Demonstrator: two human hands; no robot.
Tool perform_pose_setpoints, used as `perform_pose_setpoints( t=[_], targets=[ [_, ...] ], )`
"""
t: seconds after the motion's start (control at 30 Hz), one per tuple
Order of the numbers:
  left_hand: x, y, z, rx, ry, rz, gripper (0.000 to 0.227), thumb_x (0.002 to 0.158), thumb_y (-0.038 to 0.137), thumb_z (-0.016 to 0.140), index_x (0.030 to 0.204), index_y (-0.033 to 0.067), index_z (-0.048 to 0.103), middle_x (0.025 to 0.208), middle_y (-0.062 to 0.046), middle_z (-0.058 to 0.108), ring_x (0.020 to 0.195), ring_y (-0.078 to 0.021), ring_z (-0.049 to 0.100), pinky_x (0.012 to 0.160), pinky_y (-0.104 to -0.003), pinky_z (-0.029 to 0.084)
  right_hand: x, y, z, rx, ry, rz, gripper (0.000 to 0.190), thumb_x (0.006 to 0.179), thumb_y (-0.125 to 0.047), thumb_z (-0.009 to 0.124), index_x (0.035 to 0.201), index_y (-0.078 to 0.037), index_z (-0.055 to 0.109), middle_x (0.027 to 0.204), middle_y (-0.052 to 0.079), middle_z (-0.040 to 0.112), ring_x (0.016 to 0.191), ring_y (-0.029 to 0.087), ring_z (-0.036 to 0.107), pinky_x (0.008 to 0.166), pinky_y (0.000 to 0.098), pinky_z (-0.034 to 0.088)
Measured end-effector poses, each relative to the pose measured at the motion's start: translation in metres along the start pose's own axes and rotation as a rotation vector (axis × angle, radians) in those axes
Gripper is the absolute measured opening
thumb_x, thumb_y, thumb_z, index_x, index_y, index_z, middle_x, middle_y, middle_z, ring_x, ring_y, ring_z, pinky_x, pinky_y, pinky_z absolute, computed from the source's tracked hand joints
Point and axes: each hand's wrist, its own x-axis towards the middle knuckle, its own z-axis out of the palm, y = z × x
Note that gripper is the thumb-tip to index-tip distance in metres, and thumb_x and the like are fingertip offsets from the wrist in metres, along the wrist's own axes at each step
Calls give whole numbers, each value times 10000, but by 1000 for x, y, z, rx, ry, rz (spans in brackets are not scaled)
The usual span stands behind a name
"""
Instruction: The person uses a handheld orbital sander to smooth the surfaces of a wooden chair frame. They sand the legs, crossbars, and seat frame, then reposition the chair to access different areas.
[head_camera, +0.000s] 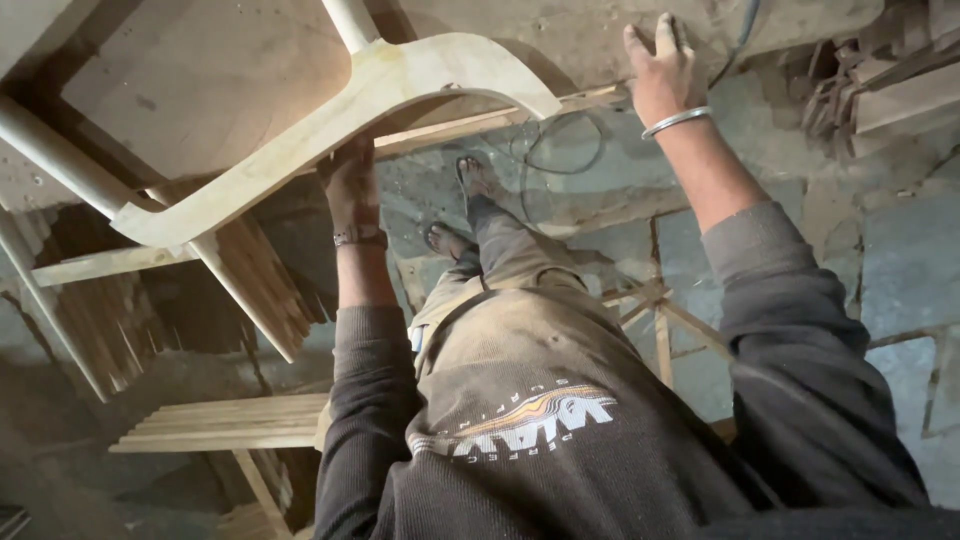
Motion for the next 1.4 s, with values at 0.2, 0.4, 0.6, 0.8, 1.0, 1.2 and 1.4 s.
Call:
perform_pose_setpoints(
  t=[0.2,0.4,0.6,0.8,1.0,1.2,1.4],
  targets=[
    [-35,30,57,1120,-25,228,477,936,178,840,1344,21,650,1411,-139,681,1288,-246,626,1098,-355,522,7,-10,-13,-27,-49,32,738,808,-93,826,1511,-198,632,1496,333,503,1203,536,567,948,535,510],
    [-34,35,71,1429,25,236,458,978,227,815,1346,18,642,1379,-117,675,1241,-200,621,1031,-331,498,11,-11,-16,-12,-21,3,746,801,-156,866,1507,-193,628,1494,327,500,1240,513,571,997,530,508],
    [0,10,6,714,-151,200,519,888,144,837,1334,-7,618,1355,-150,663,1231,-242,626,1027,-384,575,8,-15,-19,6,15,52,627,872,-34,750,1457,-237,651,1522,308,508,1216,502,603,986,525,529],
    [-52,46,91,1406,-44,234,444,993,281,767,1344,44,636,1340,-56,674,1254,-235,630,1044,-401,504,6,-17,-15,28,61,36,677,804,-51,756,1452,-233,686,1477,306,537,1129,532,613,910,547,532],
    [-19,12,24,923,-71,202,424,917,192,809,1267,-13,683,1258,-101,691,1178,-233,623,1004,-388,518,5,-9,-9,11,-19,45,611,869,-4,713,1439,-215,641,1558,297,517,1255,545,560,1054,565,484],
    [-78,50,104,1026,-22,170,427,951,177,755,1325,22,622,1343,-92,646,1252,-174,566,1074,-346,450,0,-19,-22,110,-24,61,673,834,-89,758,1492,-163,639,1529,361,458,1319,574,497,1100,566,443],
    [-73,25,80,373,-84,71,410,931,64,629,1336,97,570,1300,-120,636,1211,-295,615,1041,-473,539,-8,-13,1,33,101,55,517,1007,-94,682,1502,-229,624,1576,283,504,1186,501,602,964,552,531]
  ],
)
